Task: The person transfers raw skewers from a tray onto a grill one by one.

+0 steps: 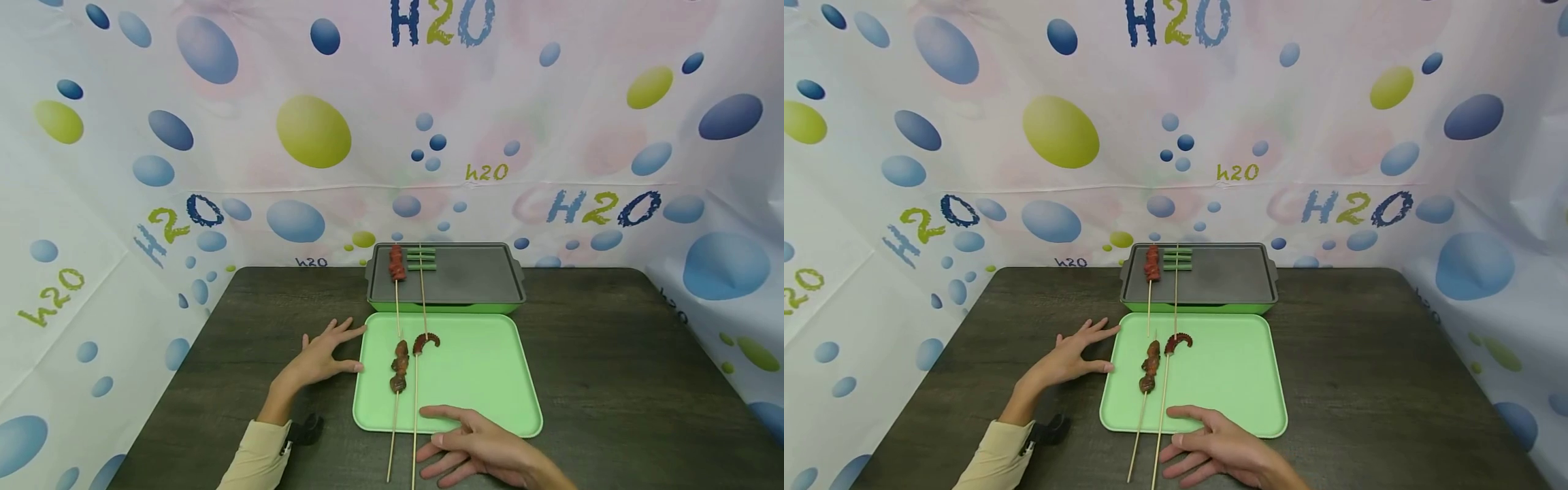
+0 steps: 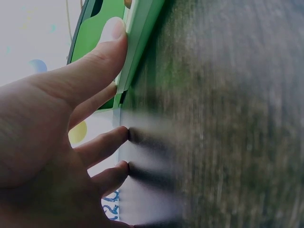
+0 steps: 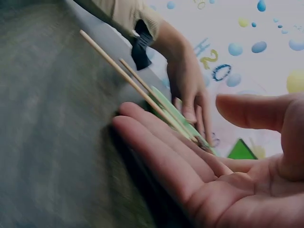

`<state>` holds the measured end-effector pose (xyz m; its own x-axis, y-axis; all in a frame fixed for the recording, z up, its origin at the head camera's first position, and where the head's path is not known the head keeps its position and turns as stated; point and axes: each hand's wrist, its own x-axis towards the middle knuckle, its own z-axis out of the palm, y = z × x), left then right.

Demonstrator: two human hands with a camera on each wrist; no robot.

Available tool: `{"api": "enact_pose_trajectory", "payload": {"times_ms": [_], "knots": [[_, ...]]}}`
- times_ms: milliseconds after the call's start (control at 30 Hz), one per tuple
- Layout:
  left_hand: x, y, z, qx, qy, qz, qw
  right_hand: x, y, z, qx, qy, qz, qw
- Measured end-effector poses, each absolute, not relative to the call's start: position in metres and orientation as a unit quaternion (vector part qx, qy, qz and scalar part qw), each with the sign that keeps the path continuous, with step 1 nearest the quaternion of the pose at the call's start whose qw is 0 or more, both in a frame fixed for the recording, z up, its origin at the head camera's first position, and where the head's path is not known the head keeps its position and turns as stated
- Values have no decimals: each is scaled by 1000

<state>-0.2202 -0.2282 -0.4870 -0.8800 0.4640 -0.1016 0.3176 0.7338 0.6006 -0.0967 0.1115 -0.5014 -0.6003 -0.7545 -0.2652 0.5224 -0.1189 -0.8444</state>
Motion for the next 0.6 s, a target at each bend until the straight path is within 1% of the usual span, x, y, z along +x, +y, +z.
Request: {"api": "enact_pose_trajectory", "payload": {"times_ms": [100, 267, 600], "knots": [[-219, -228, -486, 212, 923, 299, 122, -94, 102, -504, -97, 494, -748, 433], [-218, -228, -487, 210, 923, 300, 120, -89, 87, -510, -69, 494, -767, 403], [-219, -227, -487, 215, 920, 306, 119, -83, 81, -512, -81, 496, -786, 361]]}}
